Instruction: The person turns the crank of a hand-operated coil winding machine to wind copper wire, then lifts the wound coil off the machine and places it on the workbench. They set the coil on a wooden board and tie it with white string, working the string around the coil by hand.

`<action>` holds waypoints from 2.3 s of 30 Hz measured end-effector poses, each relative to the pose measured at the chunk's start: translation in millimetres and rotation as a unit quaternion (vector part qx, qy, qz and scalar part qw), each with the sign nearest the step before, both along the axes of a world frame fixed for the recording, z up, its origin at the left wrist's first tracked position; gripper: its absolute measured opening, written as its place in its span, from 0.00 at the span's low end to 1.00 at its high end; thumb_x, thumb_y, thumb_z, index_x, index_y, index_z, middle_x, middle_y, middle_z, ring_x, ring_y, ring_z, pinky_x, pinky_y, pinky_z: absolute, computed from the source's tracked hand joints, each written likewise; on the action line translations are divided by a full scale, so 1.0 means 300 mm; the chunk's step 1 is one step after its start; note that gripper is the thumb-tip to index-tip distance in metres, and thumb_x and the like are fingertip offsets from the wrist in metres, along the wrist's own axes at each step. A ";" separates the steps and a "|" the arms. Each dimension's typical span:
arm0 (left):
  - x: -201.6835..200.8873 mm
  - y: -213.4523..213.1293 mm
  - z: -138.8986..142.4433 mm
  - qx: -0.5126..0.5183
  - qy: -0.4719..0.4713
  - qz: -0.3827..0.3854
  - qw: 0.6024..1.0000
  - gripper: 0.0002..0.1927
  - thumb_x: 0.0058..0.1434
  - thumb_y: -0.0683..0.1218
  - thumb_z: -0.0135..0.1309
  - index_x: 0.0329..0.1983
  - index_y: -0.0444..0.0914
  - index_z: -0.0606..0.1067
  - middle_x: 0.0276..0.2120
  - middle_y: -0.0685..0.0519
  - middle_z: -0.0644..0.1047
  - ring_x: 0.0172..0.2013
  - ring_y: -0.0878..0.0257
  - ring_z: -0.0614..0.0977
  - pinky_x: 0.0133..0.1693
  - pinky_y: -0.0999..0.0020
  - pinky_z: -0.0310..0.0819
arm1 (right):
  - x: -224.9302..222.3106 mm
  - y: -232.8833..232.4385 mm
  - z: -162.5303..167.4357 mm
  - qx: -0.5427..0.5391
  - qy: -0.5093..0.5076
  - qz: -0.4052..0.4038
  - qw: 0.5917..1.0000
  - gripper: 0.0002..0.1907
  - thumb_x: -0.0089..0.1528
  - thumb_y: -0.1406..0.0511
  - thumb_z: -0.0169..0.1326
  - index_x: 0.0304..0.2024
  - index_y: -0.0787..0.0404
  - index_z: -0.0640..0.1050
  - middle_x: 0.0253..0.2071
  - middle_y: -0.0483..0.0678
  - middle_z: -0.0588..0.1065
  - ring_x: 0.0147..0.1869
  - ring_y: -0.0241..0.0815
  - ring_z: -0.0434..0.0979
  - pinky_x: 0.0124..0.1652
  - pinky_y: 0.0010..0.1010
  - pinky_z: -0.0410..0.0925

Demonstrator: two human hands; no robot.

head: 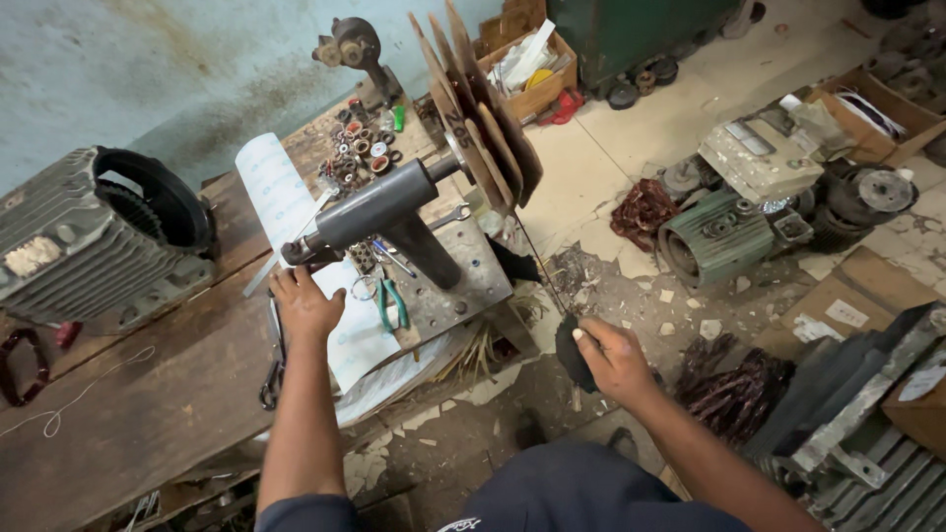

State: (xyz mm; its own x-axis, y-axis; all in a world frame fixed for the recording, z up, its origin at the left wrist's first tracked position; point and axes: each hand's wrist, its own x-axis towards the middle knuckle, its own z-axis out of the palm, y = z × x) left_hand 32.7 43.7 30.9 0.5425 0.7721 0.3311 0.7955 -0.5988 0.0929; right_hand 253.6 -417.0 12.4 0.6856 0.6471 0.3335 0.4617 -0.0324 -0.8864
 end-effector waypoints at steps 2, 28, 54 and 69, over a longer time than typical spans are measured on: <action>0.001 -0.008 -0.005 0.012 0.017 0.015 1.000 0.46 0.47 0.57 0.69 0.64 0.32 0.65 0.61 0.31 0.66 0.66 0.32 0.59 0.66 0.43 0.55 | 0.004 0.002 -0.001 -0.008 0.010 0.001 1.000 0.07 0.65 0.67 0.53 0.41 0.67 0.75 0.29 0.59 0.73 0.31 0.57 0.76 0.34 0.37 0.68; -0.241 -0.169 0.515 0.244 -0.117 0.127 0.954 0.13 0.63 0.50 0.62 0.29 0.38 0.75 0.42 0.48 0.76 0.52 0.47 0.70 0.50 0.51 0.67 | -0.002 -0.040 -0.057 -0.027 0.003 -0.007 1.000 0.08 0.64 0.66 0.53 0.43 0.65 0.77 0.31 0.59 0.76 0.36 0.60 0.78 0.36 0.41 0.69; -0.298 -0.487 0.246 0.016 -0.049 0.141 0.989 0.09 0.52 0.49 0.64 0.35 0.43 0.80 0.39 0.50 0.79 0.49 0.46 0.74 0.44 0.48 0.73 | -0.006 -0.045 -0.127 -0.084 0.065 -0.022 0.994 0.09 0.66 0.64 0.53 0.43 0.63 0.78 0.28 0.55 0.74 0.30 0.45 0.75 0.35 0.32 0.69; 0.084 0.321 0.470 0.159 -0.104 -0.094 0.977 0.38 0.55 0.48 0.66 0.67 0.34 0.66 0.70 0.31 0.59 0.67 0.30 0.57 0.65 0.38 0.59 | 0.030 -0.011 -0.187 -0.102 0.056 -0.025 0.993 0.10 0.65 0.64 0.53 0.45 0.64 0.78 0.34 0.59 0.78 0.38 0.55 0.81 0.40 0.36 0.71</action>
